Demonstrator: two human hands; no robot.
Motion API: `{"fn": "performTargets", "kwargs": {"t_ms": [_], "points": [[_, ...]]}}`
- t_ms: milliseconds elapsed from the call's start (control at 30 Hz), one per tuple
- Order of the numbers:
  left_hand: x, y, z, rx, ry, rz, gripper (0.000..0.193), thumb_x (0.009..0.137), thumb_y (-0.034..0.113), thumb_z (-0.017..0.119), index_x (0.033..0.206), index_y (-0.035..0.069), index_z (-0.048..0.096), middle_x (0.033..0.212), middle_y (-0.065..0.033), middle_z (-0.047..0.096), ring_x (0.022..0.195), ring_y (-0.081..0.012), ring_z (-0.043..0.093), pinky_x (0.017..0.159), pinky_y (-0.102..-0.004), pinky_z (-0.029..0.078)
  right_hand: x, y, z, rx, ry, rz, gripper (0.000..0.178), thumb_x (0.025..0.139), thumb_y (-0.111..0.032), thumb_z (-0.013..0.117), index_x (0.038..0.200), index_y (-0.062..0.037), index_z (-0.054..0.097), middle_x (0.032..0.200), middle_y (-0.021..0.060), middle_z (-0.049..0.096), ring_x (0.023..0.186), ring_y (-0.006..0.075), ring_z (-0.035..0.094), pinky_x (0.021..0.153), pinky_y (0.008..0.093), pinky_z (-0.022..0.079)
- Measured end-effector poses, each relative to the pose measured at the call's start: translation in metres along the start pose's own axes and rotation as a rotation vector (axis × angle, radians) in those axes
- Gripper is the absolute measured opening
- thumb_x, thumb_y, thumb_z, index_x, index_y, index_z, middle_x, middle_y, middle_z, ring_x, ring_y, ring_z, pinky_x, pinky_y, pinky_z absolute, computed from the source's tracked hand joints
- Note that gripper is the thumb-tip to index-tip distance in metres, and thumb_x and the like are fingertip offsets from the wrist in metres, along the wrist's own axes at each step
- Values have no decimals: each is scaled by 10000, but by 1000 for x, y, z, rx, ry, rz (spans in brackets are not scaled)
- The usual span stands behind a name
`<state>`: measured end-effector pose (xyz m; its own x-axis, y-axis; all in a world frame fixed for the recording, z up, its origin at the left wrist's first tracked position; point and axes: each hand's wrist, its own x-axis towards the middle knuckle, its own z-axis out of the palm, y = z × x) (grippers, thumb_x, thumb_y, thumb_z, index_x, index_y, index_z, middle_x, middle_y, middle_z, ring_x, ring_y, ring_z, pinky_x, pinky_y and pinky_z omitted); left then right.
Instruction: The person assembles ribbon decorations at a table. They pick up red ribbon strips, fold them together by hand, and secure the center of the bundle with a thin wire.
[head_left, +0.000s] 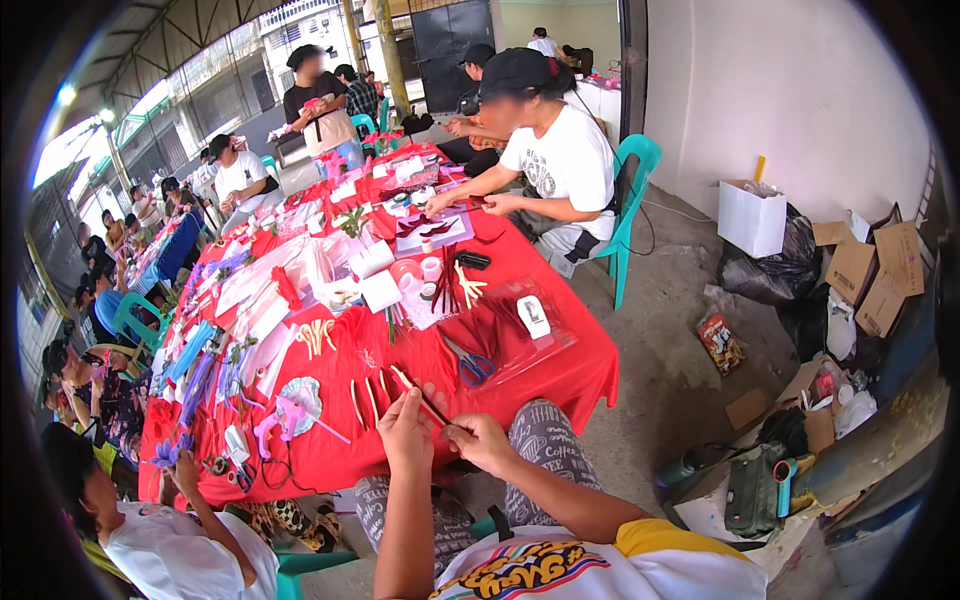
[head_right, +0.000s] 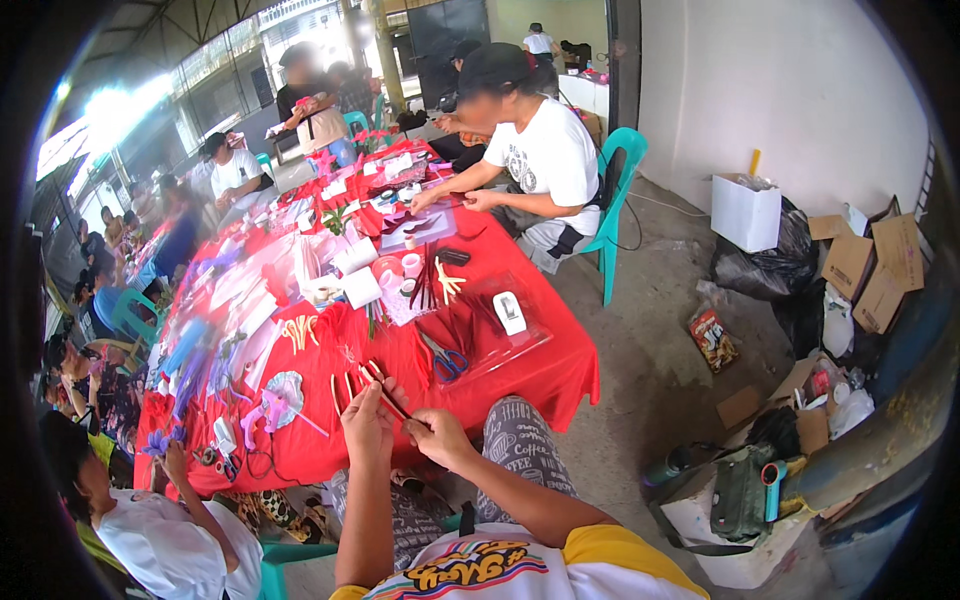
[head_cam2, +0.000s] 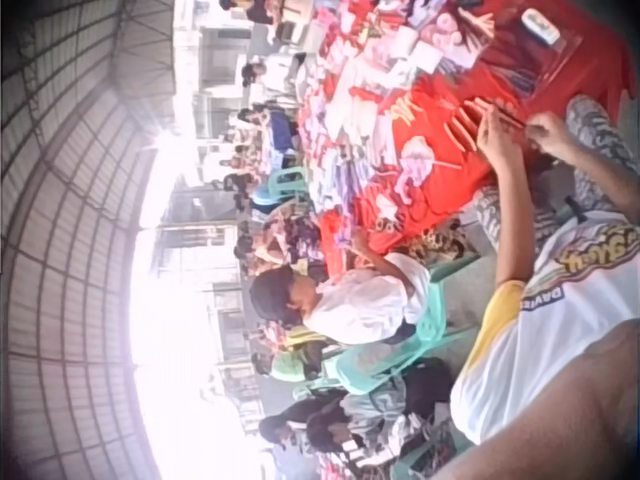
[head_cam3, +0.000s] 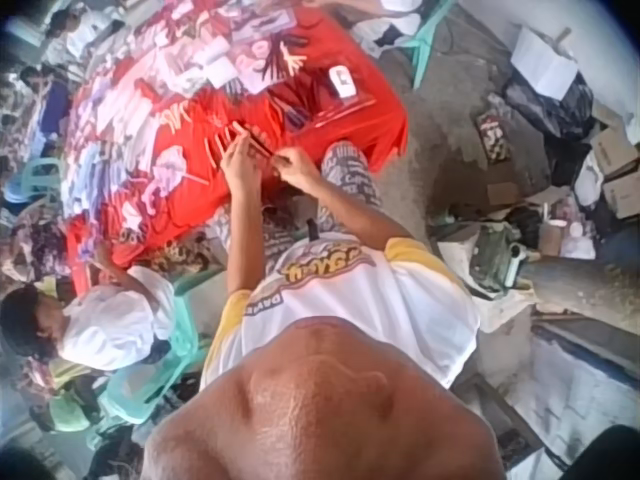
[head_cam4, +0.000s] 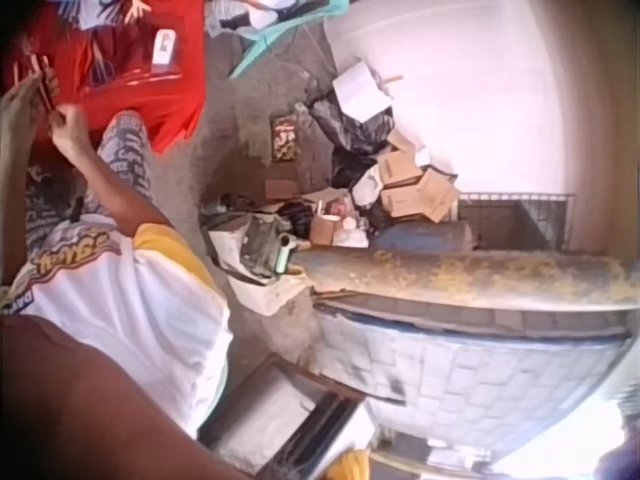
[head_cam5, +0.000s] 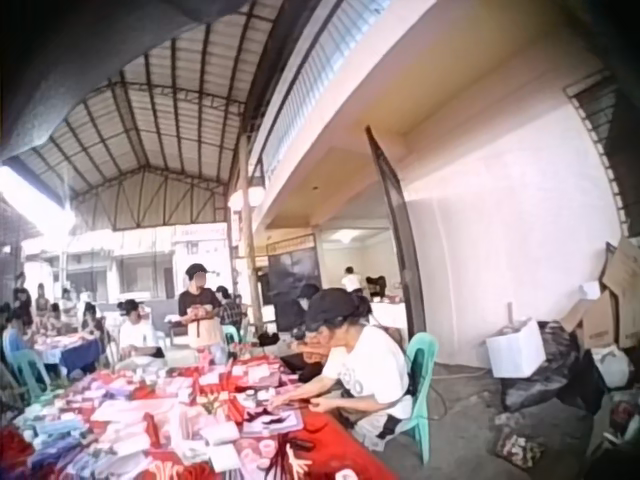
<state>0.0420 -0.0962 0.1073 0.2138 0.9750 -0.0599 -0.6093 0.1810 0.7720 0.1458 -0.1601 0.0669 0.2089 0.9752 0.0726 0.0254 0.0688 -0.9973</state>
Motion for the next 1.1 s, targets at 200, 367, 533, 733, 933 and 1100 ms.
{"fn": "performTargets", "kwargs": {"t_ms": [200, 367, 533, 733, 933, 1100], "points": [[-4, 1, -6, 60, -41, -52, 178, 896, 79, 585, 1027, -39, 609, 911, -142, 662, 818, -263, 660, 719, -390, 553, 4, -2, -2, -122, 48, -77, 156, 894, -124, 580, 811, -3, 633, 628, 43, 597, 556, 89, 519, 518, 271, 413], [-1, 0, -11, 45, -34, -67, 152, 892, 65, 583, 998, -39, 615, 899, -143, 663, 806, -266, 663, 714, -389, 557, 4, -3, 0, -157, 25, -48, 156, 900, -127, 580, 822, -3, 634, 639, 40, 603, 558, 83, 524, 509, 259, 414], [1, 4, -17, -9, -13, -66, 149, 900, 75, 568, 991, -32, 618, 900, -150, 667, 792, -264, 668, 705, -388, 563, 8, 8, 8, -159, -1, -105, 163, 903, -129, 574, 824, 7, 618, 633, 53, 600, 565, 96, 530, 521, 268, 422], [2, 7, -24, -57, 14, -79, 132, 894, 83, 587, 953, -29, 622, 901, -148, 669, 813, -269, 672, 699, -374, 560, 7, 0, 17, -172, 12, -92, 179, 902, -124, 563, 789, 11, 592, 612, 52, 573, 568, 100, 528, 525, 277, 414], [3, 8, -29, -81, 39, -89, 138, 906, 91, 567, 960, -24, 619, 901, -147, 671, 783, -247, 672, 692, -366, 568, 11, 12, 23, -129, -33, -107, 162, 908, -110, 545, 798, -4, 599, 607, 19, 552, 535, 81, 493, 484, 260, 393], [4, 9, -31, -110, 39, -92, 132, 893, 88, 597, 960, -24, 621, 874, -132, 667, 760, -226, 666, 683, -345, 563, 12, 15, 27, -112, -47, -107, 160, 914, -106, 534, 808, -7, 602, 602, 8, 539, 519, 70, 489, 461, 244, 384]]}}
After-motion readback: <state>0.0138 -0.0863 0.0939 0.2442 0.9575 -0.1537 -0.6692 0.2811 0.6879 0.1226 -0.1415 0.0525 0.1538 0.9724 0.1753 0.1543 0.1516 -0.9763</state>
